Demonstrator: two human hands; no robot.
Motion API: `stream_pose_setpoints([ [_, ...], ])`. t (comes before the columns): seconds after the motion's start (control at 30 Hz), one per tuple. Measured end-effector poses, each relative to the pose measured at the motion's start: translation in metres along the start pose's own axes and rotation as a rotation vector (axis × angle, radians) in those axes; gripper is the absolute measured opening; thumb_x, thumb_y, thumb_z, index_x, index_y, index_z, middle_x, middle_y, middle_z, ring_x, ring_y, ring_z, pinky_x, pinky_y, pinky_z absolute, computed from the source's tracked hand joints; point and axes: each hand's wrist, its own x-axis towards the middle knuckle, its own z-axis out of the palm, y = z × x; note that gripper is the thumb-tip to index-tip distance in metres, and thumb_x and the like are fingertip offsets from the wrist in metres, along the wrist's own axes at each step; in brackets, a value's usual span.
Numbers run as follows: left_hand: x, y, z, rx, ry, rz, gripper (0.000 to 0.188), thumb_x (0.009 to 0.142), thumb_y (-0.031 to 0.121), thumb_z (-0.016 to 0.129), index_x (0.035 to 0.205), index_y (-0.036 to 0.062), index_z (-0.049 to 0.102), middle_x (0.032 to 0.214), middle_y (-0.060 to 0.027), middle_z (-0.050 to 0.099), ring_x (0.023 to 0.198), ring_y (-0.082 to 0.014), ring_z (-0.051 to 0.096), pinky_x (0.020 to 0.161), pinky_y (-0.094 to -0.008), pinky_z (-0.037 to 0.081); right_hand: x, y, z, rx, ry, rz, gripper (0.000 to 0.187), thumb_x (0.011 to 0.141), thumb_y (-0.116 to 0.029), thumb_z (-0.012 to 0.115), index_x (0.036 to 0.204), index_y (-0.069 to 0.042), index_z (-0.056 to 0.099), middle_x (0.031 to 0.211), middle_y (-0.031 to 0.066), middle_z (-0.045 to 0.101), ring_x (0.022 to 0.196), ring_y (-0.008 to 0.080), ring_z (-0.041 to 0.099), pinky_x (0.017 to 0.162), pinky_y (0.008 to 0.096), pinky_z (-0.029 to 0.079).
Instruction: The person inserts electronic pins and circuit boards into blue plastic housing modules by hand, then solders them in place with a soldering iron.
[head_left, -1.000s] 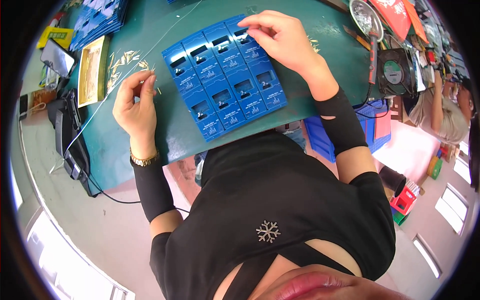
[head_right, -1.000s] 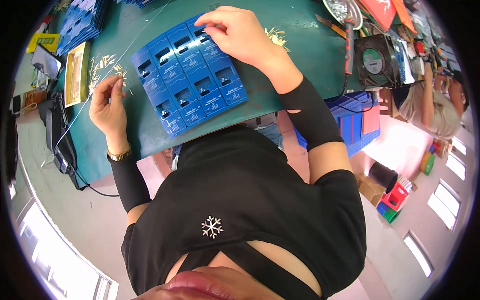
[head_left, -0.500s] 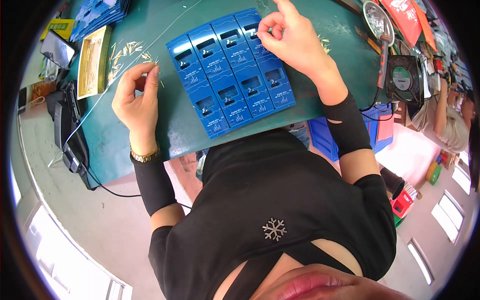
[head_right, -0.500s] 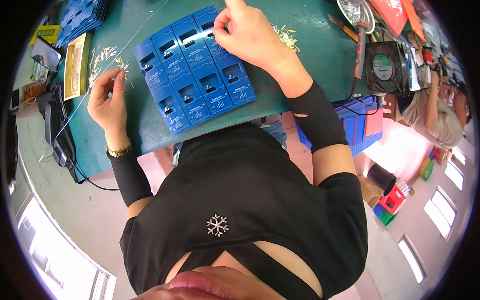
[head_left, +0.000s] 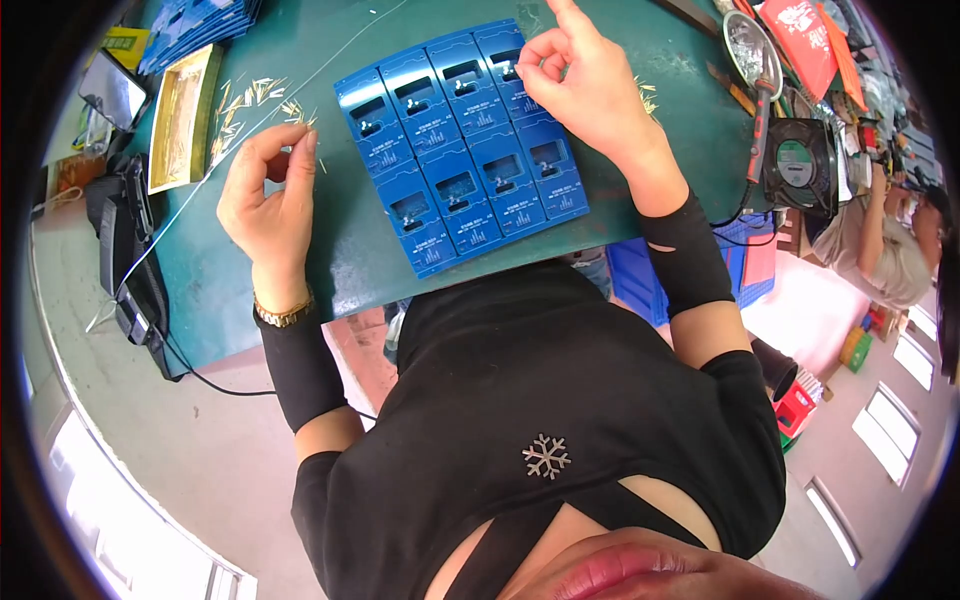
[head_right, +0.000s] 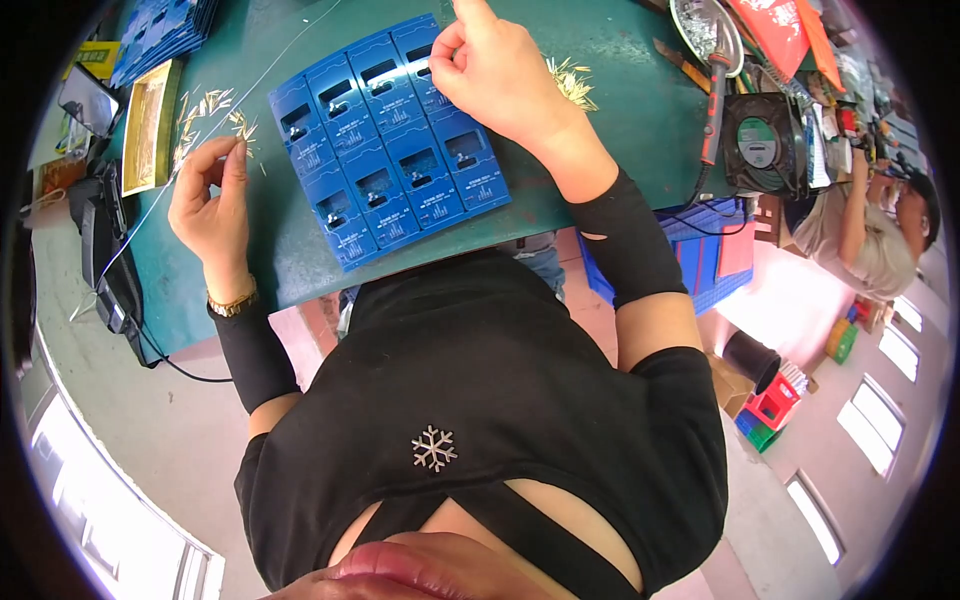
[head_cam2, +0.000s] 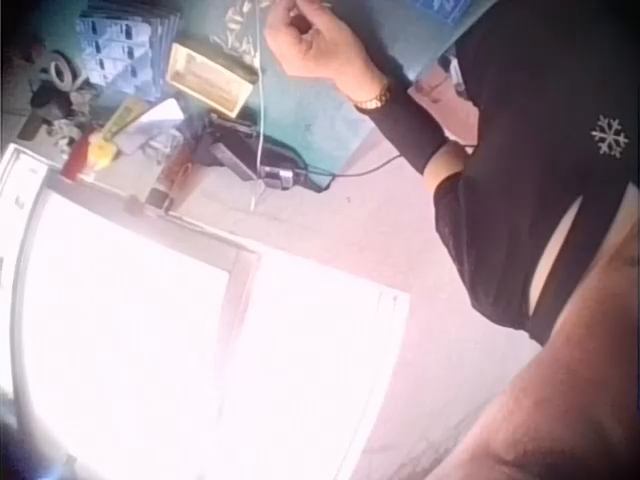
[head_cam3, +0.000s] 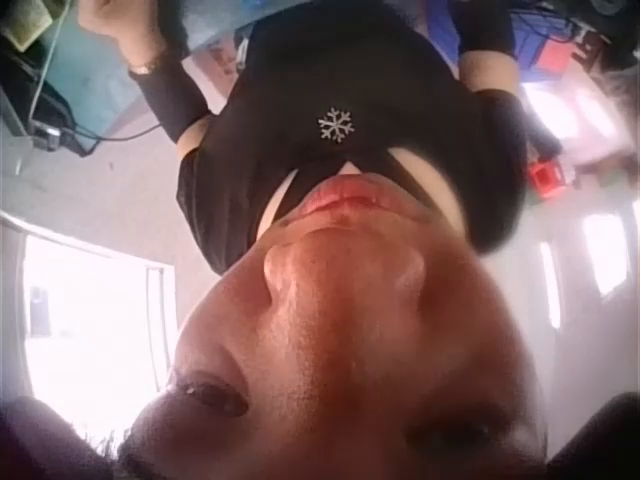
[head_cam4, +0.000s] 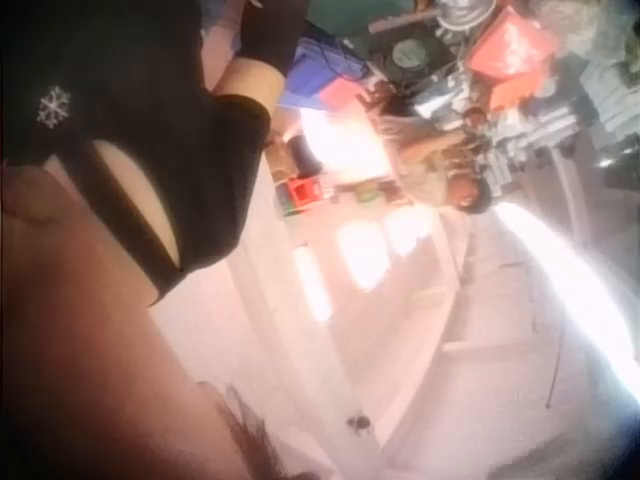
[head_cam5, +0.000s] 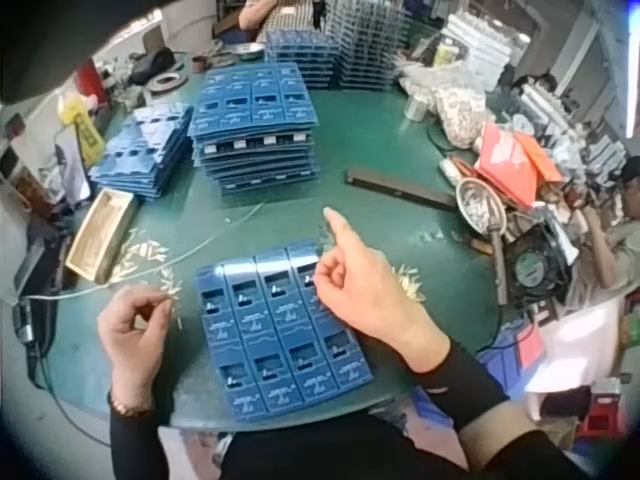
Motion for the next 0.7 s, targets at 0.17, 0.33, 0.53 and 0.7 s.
stream_pose_setpoints([
  [0.17, -0.002, 0.0, -0.001, 0.007, 0.008, 0.016, 0.01, 0.081, 0.0, 0.076, 0.088, 0.004, 0.07, 0.08, -0.0008, 0.067, 0.061, -0.0051, 0.053, 0.058, -0.0192, 0.044, 0.017, -0.033, -0.003, -0.234, -0.161, 0.17, 0.086, 0.081, 0.002, 0.063, 0.152, 0.002, 0.015, 0.077, 0.0114, 0.065, 0.065, 0.0277, 0.063, 0.063, 0.0354, 0.051],
  [0.33, -0.001, 0.001, -0.003, 0.003, 0.027, 0.021, 0.01, 0.081, 0.0, 0.076, 0.088, 0.0037, 0.07, 0.082, -0.0012, 0.068, 0.062, -0.005, 0.054, 0.058, -0.0192, 0.045, 0.021, -0.035, -0.005, -0.3, -0.091, -0.068, 0.092, 0.082, 0.003, 0.063, 0.154, 0.0, 0.006, 0.078, 0.013, 0.066, 0.069, 0.0304, 0.065, 0.066, 0.036, 0.052],
  [0.53, -0.001, 0.001, -0.004, 0.045, 0.022, 0.036, 0.011, 0.081, 0.0, 0.076, 0.088, 0.004, 0.069, 0.081, -0.0013, 0.067, 0.061, -0.0056, 0.054, 0.058, -0.0196, 0.045, 0.042, -0.07, -0.006, 0.057, -0.066, 0.633, 0.088, 0.082, 0.002, 0.064, 0.152, -0.005, 0.011, 0.08, 0.0138, 0.066, 0.07, 0.0308, 0.065, 0.067, 0.0339, 0.051],
  [0.7, 0.005, 0.013, -0.008, 0.076, 0.001, 0.087, 0.013, 0.08, -0.002, 0.075, 0.088, 0.0045, 0.068, 0.079, -0.0033, 0.066, 0.061, -0.0084, 0.057, 0.057, -0.0214, 0.047, 0.014, -0.022, -0.004, -0.032, -0.109, 0.357, 0.099, 0.081, -0.004, 0.071, 0.156, -0.01, 0.006, 0.079, 0.0053, 0.069, 0.064, 0.0198, 0.062, 0.063, 0.0312, 0.051],
])
